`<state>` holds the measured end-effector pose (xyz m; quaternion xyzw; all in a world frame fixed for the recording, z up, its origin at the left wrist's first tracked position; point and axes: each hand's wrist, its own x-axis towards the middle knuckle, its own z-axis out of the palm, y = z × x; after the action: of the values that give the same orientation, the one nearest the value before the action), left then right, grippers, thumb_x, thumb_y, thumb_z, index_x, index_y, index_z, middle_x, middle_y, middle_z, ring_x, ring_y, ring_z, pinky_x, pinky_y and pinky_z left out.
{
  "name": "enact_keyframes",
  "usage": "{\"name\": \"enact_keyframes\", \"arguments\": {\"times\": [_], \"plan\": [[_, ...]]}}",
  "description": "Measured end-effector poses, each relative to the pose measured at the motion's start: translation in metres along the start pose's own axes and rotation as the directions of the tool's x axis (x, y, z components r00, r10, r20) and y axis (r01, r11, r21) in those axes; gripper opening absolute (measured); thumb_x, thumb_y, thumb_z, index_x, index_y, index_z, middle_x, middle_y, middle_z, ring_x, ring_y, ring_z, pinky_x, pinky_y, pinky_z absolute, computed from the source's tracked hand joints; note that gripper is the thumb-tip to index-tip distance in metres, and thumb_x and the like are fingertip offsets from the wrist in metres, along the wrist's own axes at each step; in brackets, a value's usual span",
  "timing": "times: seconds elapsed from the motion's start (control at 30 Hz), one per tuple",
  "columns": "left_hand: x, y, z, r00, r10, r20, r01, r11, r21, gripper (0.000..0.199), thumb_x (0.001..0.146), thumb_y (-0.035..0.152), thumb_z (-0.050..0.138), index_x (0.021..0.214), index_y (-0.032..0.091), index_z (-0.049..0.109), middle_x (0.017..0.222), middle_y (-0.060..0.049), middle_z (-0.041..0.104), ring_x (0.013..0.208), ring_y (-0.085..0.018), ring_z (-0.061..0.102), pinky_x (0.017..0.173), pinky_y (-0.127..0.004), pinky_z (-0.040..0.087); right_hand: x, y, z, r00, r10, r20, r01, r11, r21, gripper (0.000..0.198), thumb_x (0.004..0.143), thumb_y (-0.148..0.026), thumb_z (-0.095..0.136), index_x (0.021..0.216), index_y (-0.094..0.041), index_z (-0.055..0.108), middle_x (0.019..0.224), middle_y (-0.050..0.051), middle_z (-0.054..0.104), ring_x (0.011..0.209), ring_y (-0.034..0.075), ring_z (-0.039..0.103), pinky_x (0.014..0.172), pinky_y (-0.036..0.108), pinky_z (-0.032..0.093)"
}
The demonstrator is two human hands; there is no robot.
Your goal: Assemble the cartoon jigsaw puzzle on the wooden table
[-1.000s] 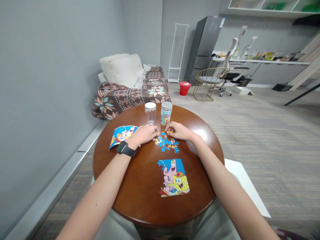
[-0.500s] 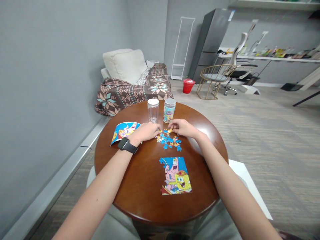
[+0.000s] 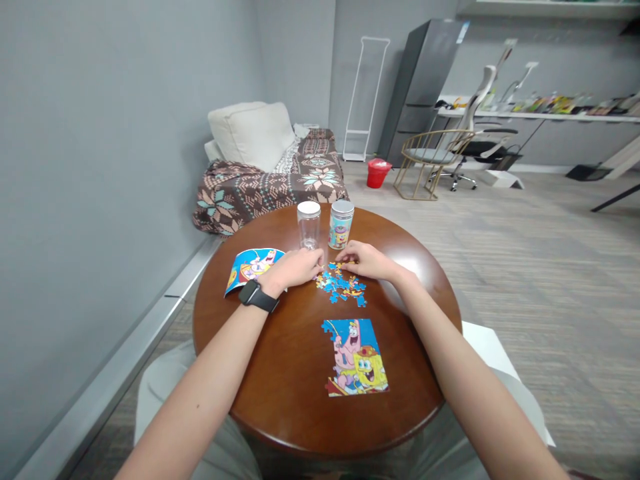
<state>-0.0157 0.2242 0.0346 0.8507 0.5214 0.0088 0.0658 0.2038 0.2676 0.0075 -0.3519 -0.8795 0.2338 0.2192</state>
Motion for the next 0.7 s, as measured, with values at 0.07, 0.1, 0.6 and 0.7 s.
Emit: {"name": "enact_keyframes", "arguments": {"times": [0.07, 0.1, 0.6, 0.7], "plan": [[-0.0003, 0.0, 0.0001, 1.0, -0.013, -0.007, 0.013, 1.0, 0.007, 0.02, 0.092, 0.037, 0.045, 0.101, 0.024, 0.057, 0.091, -0.006, 0.069, 0.086, -0.023, 0.067, 0.068, -0.029, 0.046, 0.0002, -0.0003, 0.0013, 1.0, 0.002, 0.003, -0.002, 1.0, -0.022, 0.019, 0.074, -0.015, 0.066, 0.092, -0.018, 0.073, 0.087, 0.004, 0.062, 0.073, 0.012, 0.058, 0.072, 0.026, 0.049], [-0.0005, 0.0001, -0.0002, 1.0, -0.018, -0.009, 0.018, 1.0, 0.014, 0.021, 0.092, 0.037, 0.046, 0.102, 0.023, 0.057, 0.093, -0.006, 0.07, 0.087, -0.023, 0.067, 0.07, -0.029, 0.046, 0.0004, -0.0004, 0.002, 1.0, 0.005, 0.005, -0.005, 1.0, -0.03, 0.019, 0.074, -0.015, 0.066, 0.092, -0.018, 0.073, 0.086, 0.004, 0.062, 0.072, 0.012, 0.057, 0.072, 0.026, 0.048], [-0.0003, -0.0026, -0.0012, 0.999, -0.021, -0.03, 0.022, 1.0, 0.007, 0.018, 0.089, 0.036, 0.051, 0.101, 0.023, 0.056, 0.091, -0.005, 0.07, 0.083, -0.023, 0.067, 0.065, -0.029, 0.044, -0.0003, -0.0016, 0.0016, 0.998, 0.054, 0.024, -0.054, 0.999, 0.005, 0.014, 0.074, -0.009, 0.059, 0.085, -0.015, 0.066, 0.079, 0.002, 0.063, 0.069, 0.012, 0.057, 0.067, 0.023, 0.046], [-0.0005, -0.0028, -0.0018, 1.0, -0.01, -0.024, 0.009, 1.0, -0.011, 0.016, 0.088, 0.035, 0.052, 0.099, 0.024, 0.055, 0.088, -0.004, 0.069, 0.08, -0.022, 0.066, 0.064, -0.028, 0.043, -0.0006, 0.0007, 0.0009, 0.997, 0.075, 0.015, -0.075, 0.997, 0.0, 0.016, 0.074, -0.009, 0.058, 0.086, -0.015, 0.066, 0.078, 0.002, 0.064, 0.069, 0.012, 0.058, 0.066, 0.024, 0.046]]}}
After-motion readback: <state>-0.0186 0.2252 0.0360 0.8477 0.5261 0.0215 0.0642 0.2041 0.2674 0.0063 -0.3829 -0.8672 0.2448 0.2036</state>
